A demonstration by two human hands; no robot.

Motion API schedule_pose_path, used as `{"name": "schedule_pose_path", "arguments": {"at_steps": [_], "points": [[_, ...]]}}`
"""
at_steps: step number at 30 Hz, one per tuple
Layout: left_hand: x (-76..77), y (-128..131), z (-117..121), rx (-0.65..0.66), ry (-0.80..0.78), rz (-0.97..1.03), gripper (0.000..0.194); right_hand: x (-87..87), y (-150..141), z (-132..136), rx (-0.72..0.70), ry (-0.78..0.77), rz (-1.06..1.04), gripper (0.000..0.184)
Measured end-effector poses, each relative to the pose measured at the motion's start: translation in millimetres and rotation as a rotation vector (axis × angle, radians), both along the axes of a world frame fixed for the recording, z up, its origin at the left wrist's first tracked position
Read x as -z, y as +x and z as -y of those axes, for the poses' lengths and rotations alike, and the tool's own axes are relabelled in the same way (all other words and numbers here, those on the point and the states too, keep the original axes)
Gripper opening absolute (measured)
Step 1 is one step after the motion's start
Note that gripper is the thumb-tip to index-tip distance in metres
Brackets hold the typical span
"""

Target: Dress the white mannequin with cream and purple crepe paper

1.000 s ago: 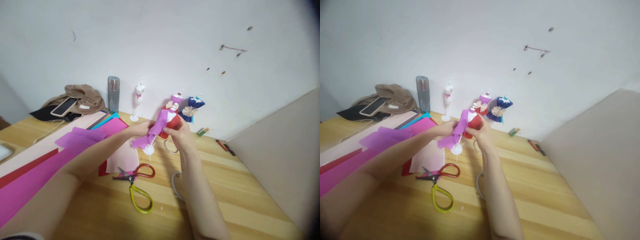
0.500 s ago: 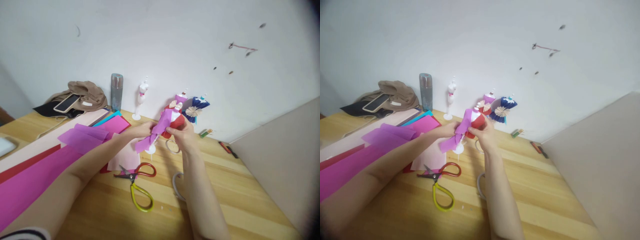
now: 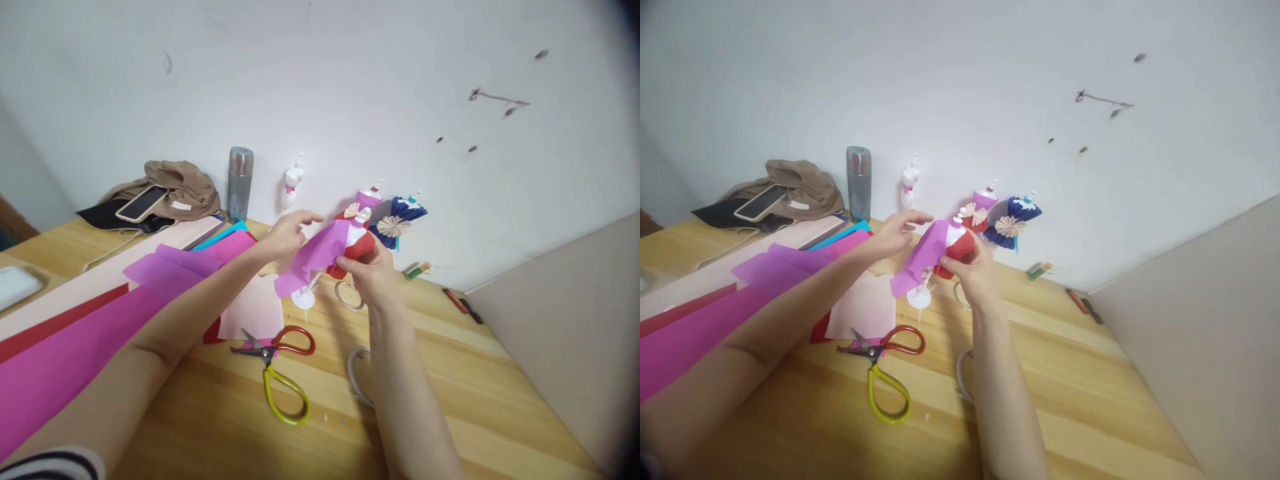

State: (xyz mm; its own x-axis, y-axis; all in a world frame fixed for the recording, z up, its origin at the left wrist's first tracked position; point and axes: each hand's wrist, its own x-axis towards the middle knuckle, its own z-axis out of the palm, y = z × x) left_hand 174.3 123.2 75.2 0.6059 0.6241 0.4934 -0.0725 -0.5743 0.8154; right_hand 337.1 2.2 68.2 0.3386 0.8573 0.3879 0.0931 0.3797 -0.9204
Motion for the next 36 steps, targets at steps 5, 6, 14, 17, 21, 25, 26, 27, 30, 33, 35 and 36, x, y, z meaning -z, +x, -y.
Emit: {"name": "schedule_pose_path", "arguments": {"at_steps": [5, 6, 14, 17, 21, 25, 26, 27, 30, 33, 35, 36], "points": [[-20.1, 0, 23, 0.126, -0.052, 0.251, 0.033, -1.5, -2, 1, -0.009, 0.013, 0.014, 0.053], [-21.7, 1, 29, 0.160, -0.043, 0.252, 0.034, -1.8, -2, 1, -0.006, 0.019, 0.014, 0.053], [-16.5, 8, 42, 0.098, 0.118, 0.247, 0.047, -3.0, -5, 1, -0.008, 0.047, 0.032, 0.054], [-13.7, 10, 42, 0.064, 0.123, 0.233, 0.051, -2.6, -7, 1, 0.001, 0.046, 0.047, 0.053], [-13.0, 11, 44, 0.009, 0.082, 0.198, 0.061, -2.8, -8, 1, 0.004, 0.042, 0.030, 0.051], [-15.7, 7, 39, 0.114, 0.032, 0.172, 0.066, -3.3, -7, 1, 0.006, 0.036, -0.005, 0.053], [-16.5, 5, 35, 0.161, 0.021, 0.175, 0.065, -3.4, -7, 1, 0.006, 0.034, -0.017, 0.054], [-17.1, 3, 32, 0.202, 0.006, 0.182, 0.063, -3.5, -7, 1, 0.004, 0.031, -0.027, 0.055], [-16.0, -1, 24, 0.244, -0.062, 0.175, 0.047, -3.8, -8, 1, 0.003, 0.021, -0.026, 0.052], [-10.5, 0, 22, 0.225, -0.110, 0.140, 0.032, -4.0, -8, 1, 0.012, 0.021, 0.002, 0.050], [-5.9, 3, 23, 0.207, -0.107, 0.136, 0.029, -4.0, -8, 2, 0.017, 0.012, 0.016, 0.050], [-4.1, 4, 25, 0.193, -0.095, 0.141, 0.029, -3.9, -8, 2, 0.018, 0.006, 0.020, 0.049]]}}
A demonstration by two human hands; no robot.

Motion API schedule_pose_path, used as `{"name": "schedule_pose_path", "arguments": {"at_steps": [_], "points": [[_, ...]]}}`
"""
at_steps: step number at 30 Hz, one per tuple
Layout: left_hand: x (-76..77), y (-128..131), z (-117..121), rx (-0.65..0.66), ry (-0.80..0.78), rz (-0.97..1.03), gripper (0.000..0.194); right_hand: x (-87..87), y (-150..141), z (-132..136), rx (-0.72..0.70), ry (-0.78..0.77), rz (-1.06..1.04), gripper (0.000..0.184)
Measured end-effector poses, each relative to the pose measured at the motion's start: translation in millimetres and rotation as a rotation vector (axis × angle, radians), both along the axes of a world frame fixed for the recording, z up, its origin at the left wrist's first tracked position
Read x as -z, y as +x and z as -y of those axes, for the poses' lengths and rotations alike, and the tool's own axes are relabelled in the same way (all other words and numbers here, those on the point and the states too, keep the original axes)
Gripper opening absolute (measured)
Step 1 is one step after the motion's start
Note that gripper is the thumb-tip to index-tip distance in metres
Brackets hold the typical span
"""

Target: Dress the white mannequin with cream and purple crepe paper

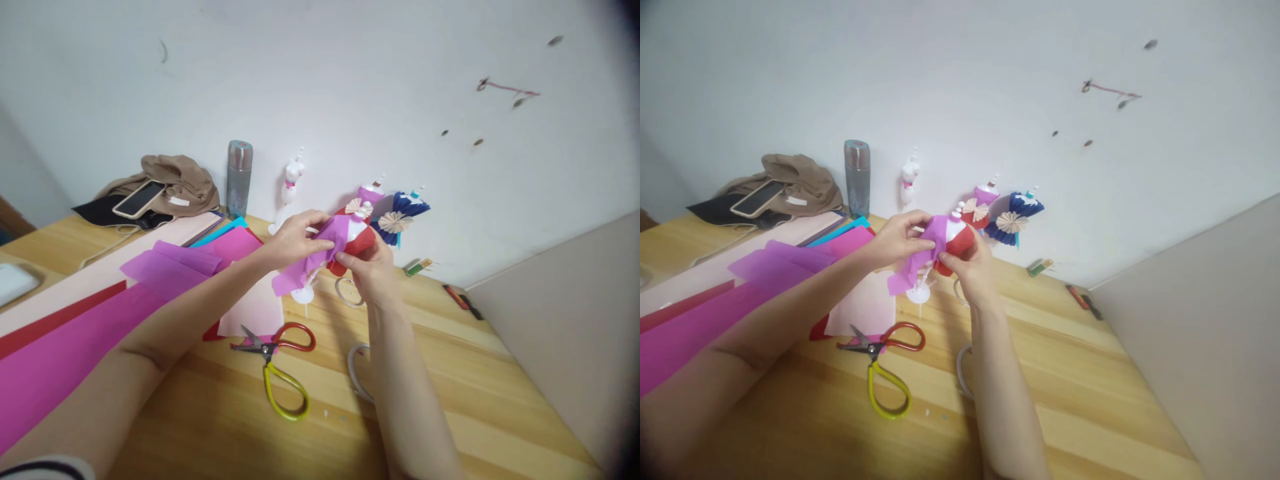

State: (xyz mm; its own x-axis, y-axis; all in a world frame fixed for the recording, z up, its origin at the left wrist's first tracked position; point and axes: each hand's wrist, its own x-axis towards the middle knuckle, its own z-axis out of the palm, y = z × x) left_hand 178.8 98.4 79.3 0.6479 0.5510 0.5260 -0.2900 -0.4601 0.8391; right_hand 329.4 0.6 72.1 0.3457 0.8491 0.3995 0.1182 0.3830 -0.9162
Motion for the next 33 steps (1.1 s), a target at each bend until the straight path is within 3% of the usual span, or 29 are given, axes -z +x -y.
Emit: {"name": "schedule_pose_path", "arguments": {"at_steps": [5, 10, 16, 20, 25, 33], "points": [[4.5, 2, 17, -0.140, 0.194, -0.042, 0.016, 1.9, 2, -1, 0.009, 0.003, -0.001, 0.048], [15.9, 6, 37, -0.297, 0.354, -0.085, 0.032, 3.6, 2, -2, 0.010, 0.017, -0.001, 0.048], [31.3, 14, 48, -0.294, 0.193, -0.066, 0.038, 3.7, 1, -2, 0.030, 0.016, 0.014, 0.046], [31.2, 15, 51, -0.294, 0.147, -0.115, 0.038, 4.9, 3, -3, 0.035, 0.021, 0.026, 0.050], [30.1, 17, 50, -0.330, 0.092, -0.157, 0.023, 3.9, 1, -3, 0.029, 0.034, 0.044, 0.043], [33.6, 17, 41, -0.302, 0.148, -0.192, 0.020, 3.4, 2, -2, 0.024, 0.029, 0.040, 0.046]]}}
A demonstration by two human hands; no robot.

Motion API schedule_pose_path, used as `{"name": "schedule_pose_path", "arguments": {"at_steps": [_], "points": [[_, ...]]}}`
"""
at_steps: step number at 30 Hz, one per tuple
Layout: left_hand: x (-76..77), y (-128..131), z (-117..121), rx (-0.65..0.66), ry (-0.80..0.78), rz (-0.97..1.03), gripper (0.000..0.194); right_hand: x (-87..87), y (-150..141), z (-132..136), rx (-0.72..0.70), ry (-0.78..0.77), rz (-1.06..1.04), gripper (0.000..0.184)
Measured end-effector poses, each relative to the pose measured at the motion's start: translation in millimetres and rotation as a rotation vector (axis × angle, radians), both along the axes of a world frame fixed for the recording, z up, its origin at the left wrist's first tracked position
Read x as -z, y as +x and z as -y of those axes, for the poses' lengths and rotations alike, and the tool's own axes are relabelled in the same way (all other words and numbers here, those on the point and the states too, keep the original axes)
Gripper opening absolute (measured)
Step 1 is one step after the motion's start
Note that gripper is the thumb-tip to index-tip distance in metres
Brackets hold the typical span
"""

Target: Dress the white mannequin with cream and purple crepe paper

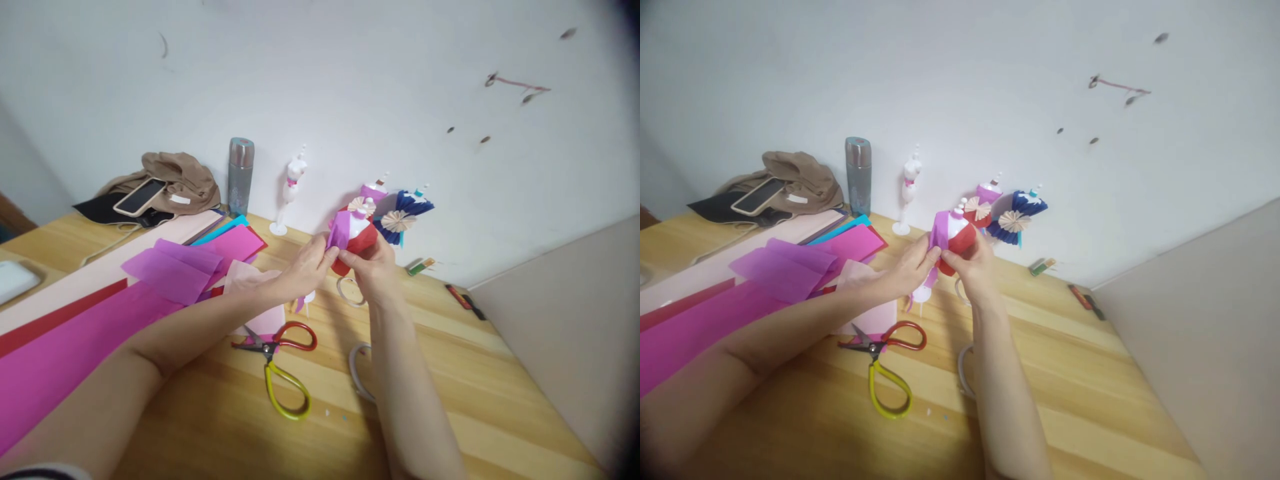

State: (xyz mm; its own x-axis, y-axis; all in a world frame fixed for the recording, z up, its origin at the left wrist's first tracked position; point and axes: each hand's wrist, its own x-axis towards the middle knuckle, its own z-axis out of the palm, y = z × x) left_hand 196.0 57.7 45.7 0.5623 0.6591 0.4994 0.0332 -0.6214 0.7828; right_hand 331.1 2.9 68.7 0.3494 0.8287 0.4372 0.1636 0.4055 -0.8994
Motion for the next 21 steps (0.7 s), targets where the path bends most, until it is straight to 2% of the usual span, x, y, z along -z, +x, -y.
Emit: {"name": "schedule_pose_path", "arguments": {"at_steps": [5, 10, 17, 21], "points": [[-3.0, -3, -7, 0.096, 0.016, 0.021, 0.026, 2.5, 2, -1, 0.001, -0.003, -0.003, 0.046], [-8.0, -6, -8, 0.130, 0.007, 0.011, 0.024, 2.9, 3, -1, -0.005, -0.006, 0.001, 0.044], [-25.2, -15, -8, 0.066, -0.020, -0.103, 0.020, 2.0, 1, -2, 0.003, 0.007, -0.021, 0.043], [-29.3, -18, -18, 0.069, -0.074, -0.032, 0.021, 1.7, 1, -1, -0.002, 0.027, -0.023, 0.045]]}}
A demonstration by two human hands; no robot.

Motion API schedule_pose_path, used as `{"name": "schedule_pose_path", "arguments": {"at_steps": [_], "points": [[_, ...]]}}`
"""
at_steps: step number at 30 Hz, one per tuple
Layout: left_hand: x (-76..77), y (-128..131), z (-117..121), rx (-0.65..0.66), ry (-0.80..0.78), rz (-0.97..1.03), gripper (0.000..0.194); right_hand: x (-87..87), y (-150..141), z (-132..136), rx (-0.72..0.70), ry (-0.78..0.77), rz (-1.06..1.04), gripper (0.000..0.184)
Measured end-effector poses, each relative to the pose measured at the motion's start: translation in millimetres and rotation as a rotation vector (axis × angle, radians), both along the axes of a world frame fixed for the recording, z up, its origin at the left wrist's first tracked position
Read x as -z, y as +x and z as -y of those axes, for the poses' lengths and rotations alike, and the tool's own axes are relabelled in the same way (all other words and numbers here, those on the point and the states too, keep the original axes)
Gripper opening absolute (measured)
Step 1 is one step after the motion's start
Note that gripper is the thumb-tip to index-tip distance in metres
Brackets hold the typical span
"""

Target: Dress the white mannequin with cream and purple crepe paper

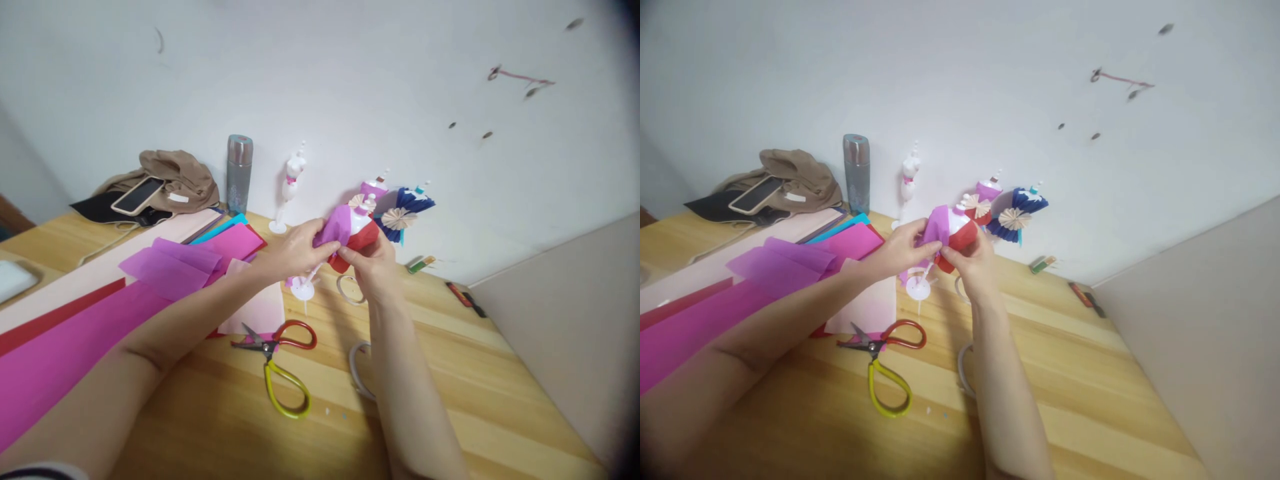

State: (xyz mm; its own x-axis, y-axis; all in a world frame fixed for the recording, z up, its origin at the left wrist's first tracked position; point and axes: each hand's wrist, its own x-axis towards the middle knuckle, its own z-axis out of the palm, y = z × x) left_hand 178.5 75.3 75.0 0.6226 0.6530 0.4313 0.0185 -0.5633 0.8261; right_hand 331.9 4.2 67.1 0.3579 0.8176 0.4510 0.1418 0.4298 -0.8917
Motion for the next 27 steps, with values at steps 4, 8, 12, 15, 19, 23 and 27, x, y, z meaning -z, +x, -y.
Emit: {"name": "schedule_pose_path", "arguments": {"at_steps": [4, 8, 12, 15, 19, 23, 27], "points": [[-5.4, 0, -5, -0.003, -0.056, 0.006, 0.023, 0.5, 0, 1, -0.003, -0.009, 0.014, 0.046], [-11.6, -1, -5, 0.010, -0.066, 0.047, 0.020, 2.3, 3, 0, -0.012, -0.022, 0.020, 0.044], [-18.1, -6, -9, 0.018, -0.136, 0.023, 0.016, 2.8, 5, 0, -0.029, -0.019, 0.008, 0.046], [-28.7, -15, -13, 0.020, -0.212, -0.023, 0.017, 1.9, 4, 0, -0.044, -0.025, 0.001, 0.046], [-48.5, -35, -19, 0.011, -0.238, -0.058, 0.014, 1.6, 4, 1, -0.042, -0.036, 0.012, 0.042], [-65.7, -56, -22, -0.131, -0.171, -0.040, 0.014, 3.4, 6, 1, -0.053, -0.044, 0.029, 0.041], [-75.1, -72, -25, -0.215, -0.144, 0.023, 0.016, 5.8, 8, 1, -0.057, -0.065, 0.073, 0.041]]}}
